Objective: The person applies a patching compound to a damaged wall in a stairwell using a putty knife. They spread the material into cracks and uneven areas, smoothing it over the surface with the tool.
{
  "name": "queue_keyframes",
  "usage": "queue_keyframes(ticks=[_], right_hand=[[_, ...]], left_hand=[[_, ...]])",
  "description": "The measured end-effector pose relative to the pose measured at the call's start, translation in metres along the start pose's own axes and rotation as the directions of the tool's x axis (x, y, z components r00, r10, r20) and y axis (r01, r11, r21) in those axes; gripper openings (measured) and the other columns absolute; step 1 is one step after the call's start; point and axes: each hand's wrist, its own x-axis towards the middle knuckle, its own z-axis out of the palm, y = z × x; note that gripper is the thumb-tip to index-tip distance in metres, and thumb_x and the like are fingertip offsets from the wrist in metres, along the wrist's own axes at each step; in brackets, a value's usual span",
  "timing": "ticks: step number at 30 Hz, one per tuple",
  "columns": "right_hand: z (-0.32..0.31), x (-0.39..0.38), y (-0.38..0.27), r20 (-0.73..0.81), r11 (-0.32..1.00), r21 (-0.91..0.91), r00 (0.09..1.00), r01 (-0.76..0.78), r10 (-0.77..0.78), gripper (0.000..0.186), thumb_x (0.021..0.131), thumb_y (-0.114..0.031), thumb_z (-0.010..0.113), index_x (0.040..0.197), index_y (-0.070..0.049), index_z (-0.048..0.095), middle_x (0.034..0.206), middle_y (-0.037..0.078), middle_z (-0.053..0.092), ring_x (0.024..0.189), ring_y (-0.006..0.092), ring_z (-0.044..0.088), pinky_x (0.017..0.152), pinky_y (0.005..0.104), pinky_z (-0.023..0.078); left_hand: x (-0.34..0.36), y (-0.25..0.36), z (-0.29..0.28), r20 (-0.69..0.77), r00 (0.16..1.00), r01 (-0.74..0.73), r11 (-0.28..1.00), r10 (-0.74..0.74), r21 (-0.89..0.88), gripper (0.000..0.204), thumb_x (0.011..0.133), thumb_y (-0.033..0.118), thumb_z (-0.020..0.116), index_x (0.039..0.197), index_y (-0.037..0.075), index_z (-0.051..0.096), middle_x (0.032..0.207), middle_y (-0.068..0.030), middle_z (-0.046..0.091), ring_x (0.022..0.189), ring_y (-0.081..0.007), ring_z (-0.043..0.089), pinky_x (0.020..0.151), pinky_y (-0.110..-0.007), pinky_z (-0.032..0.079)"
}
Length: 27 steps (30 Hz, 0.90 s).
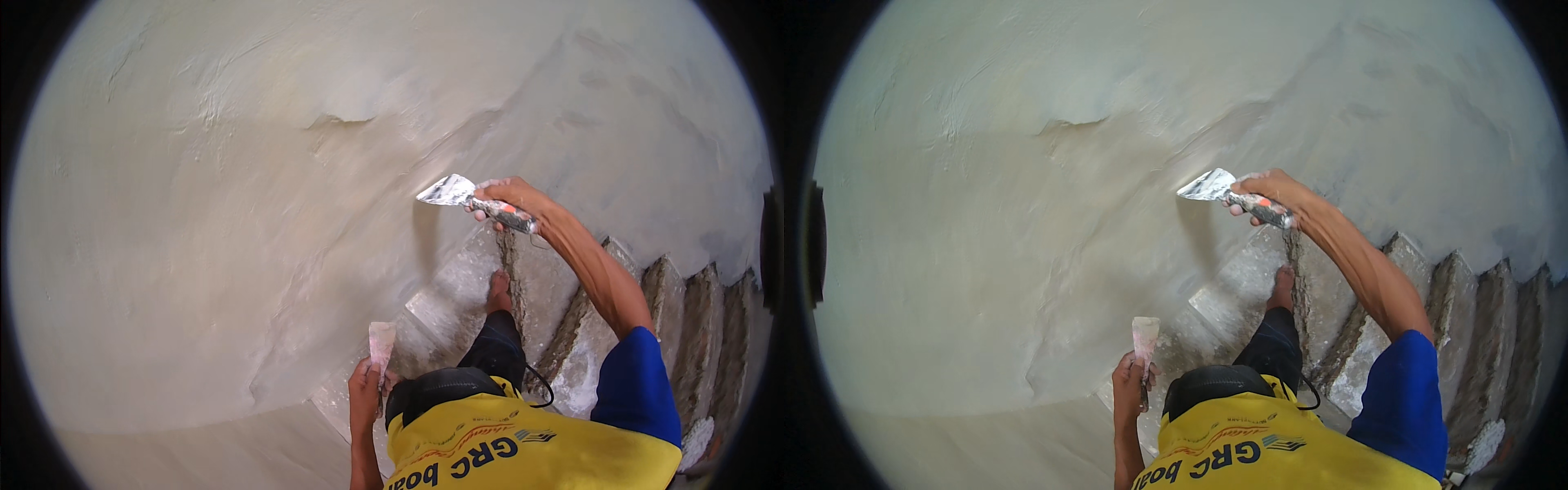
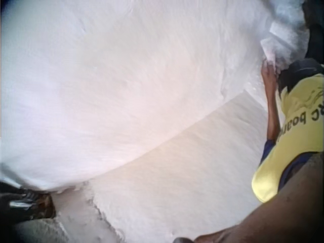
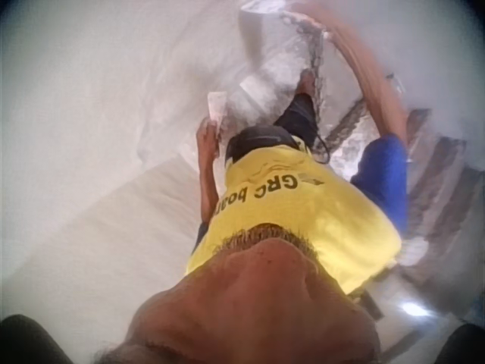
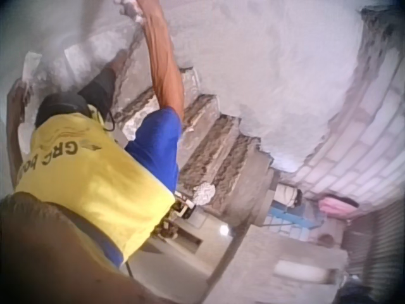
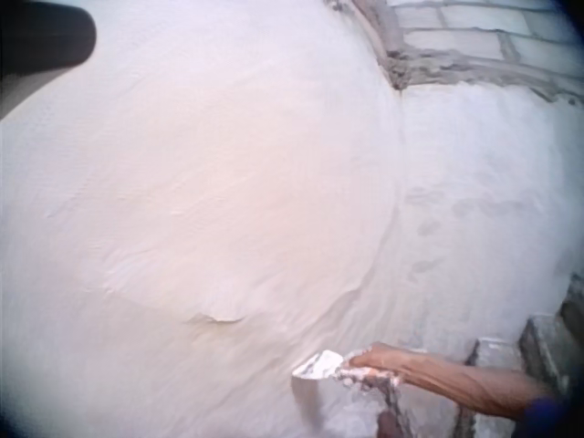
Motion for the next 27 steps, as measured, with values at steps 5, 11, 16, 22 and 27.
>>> queue_keyframes(ticks=[5,11,16,22,27], right_hand=[[-0.005,0.012,-0.019,0.085,0.994,0.1,0.996,-0.033,0.025,0.03,0.098,-0.021,0.059,0.115,0.004,0.059,0.1,0.013,0.069,0.076,0.0106,0.066,0.049,0.0234,0.054],[0.003,-0.003,-0.039,0.089,0.987,0.161,0.996,-0.006,-0.008,0.031,0.099,-0.02,0.057,0.117,0.005,0.055,0.098,0.013,0.068,0.075,0.0102,0.066,0.047,0.0243,0.054],[0.015,-0.021,-0.056,0.027,0.991,0.129,0.999,0.041,-0.045,0.037,0.1,-0.022,0.056,0.123,0.007,0.054,0.101,0.015,0.069,0.073,0.0104,0.066,0.046,0.0225,0.052],[0.004,-0.053,-0.084,0.037,0.968,0.071,0.969,0.239,-0.242,0.042,0.096,-0.02,0.06,0.125,0.01,0.054,0.099,0.015,0.069,0.074,0.0108,0.069,0.047,0.022,0.056],[0.014,-0.033,-0.016,-0.006,0.995,0.083,0.999,0.047,-0.047,0.044,0.094,-0.016,0.063,0.129,0.009,0.051,0.099,0.014,0.068,0.073,0.0131,0.069,0.042,0.0193,0.055]], left_hand=[[0.0,-0.007,-0.003,-0.007,1.0,0.018,0.999,-0.018,0.027,0.03,0.103,0.021,0.048,0.121,-0.001,0.058,0.081,-0.007,0.067,0.06,-0.0097,0.055,0.054,-0.024,0.044],[0.005,-0.022,-0.004,-0.008,1.0,-0.014,1.0,0.013,-0.015,0.03,0.103,0.021,0.048,0.12,-0.001,0.058,0.081,-0.0073,0.067,0.061,-0.0097,0.056,0.054,-0.024,0.044],[0.003,-0.026,-0.001,0.013,1.0,-0.018,1.0,0.019,-0.013,0.03,0.103,0.022,0.049,0.12,0.0,0.058,0.081,-0.0073,0.067,0.061,-0.0099,0.056,0.054,-0.024,0.044],[0.003,-0.008,0.001,0.01,0.999,-0.031,1.0,0.031,0.002,0.03,0.103,0.023,0.048,0.119,0.0,0.059,0.081,-0.0073,0.067,0.061,-0.0098,0.056,0.055,-0.024,0.045],[0.001,-0.005,-0.001,0.004,1.0,-0.011,1.0,0.011,-0.004,0.029,0.103,0.021,0.048,0.118,0.0,0.059,0.081,-0.0073,0.067,0.062,-0.0098,0.056,0.055,-0.024,0.045]])
